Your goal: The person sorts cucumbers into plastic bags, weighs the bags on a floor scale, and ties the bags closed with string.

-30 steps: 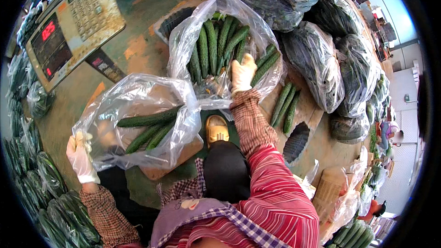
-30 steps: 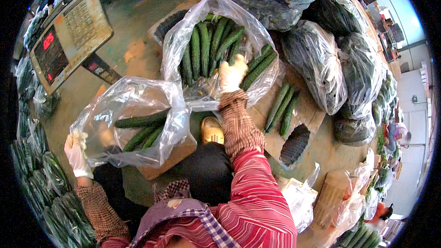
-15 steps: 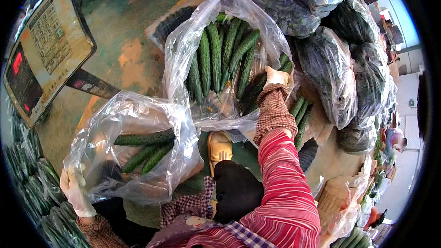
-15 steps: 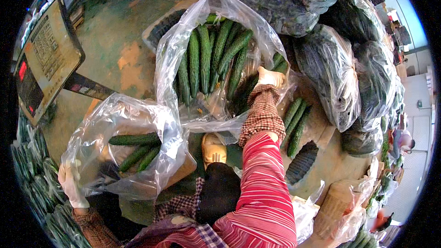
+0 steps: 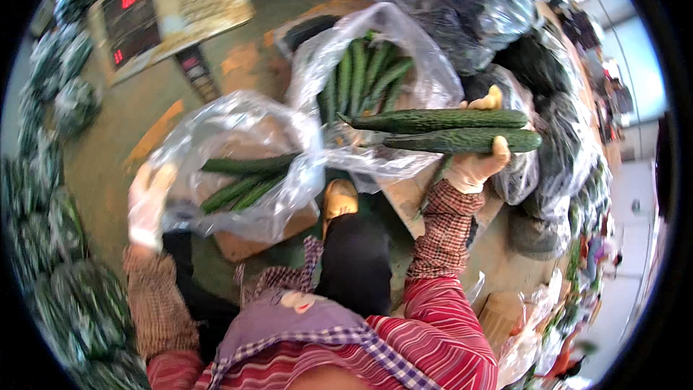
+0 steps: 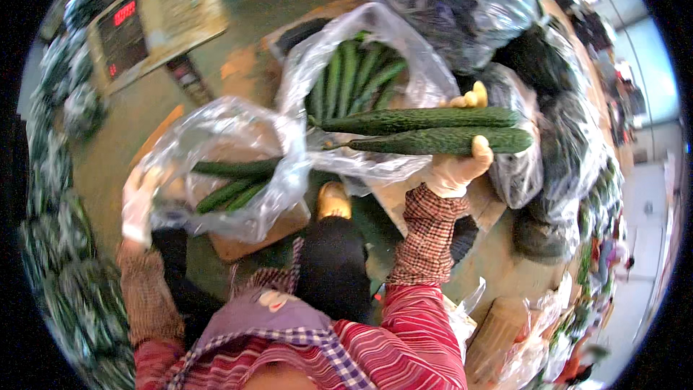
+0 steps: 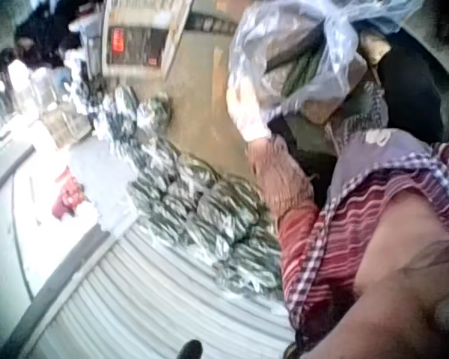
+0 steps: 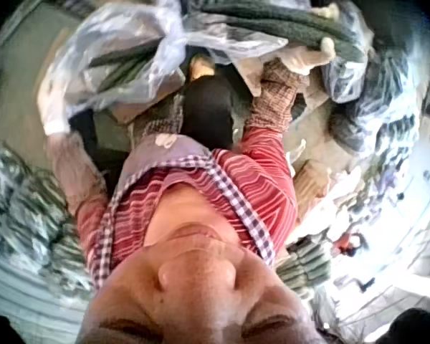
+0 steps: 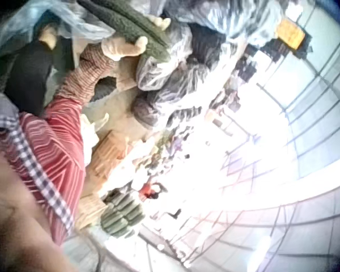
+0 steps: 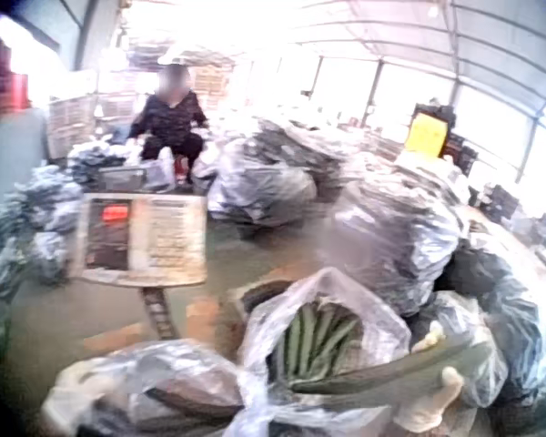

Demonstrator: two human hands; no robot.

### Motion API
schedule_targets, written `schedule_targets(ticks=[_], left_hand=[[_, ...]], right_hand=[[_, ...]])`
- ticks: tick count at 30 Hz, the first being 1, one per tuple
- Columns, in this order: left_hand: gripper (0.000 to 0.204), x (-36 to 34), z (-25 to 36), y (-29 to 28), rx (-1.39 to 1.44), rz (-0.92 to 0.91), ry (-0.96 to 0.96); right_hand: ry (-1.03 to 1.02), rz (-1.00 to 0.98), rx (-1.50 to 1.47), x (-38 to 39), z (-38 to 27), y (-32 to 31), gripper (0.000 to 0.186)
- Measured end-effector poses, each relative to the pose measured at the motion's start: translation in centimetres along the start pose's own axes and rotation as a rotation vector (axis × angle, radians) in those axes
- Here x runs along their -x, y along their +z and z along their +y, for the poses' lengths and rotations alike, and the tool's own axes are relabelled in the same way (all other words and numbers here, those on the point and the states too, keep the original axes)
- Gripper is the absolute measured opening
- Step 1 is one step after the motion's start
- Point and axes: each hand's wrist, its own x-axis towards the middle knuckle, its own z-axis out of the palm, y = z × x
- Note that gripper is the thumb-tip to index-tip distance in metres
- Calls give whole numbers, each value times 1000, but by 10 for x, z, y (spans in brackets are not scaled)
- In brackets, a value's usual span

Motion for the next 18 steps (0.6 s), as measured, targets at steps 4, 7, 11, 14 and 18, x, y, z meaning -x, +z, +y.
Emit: schedule_targets(ticks=[4,7,11,14,18], left_hand=[[24,-7,-3,6,-318,106,95],[16,-13,-17,-18,-98,165,82],[12,-13,-9,-32,6,294,260],[13,-4,-11,-55,111,374,105],[13,8,-16,-59,-48,345,80]], right_hand=[[175,-195,20,38,35,100,89],[545,-701,199,65,72,159,88],[132,-1317,728,121,163,164,85],[259,-1617,1332,143,212,145,83],[1134,-1440,682,97,181,135,64]])
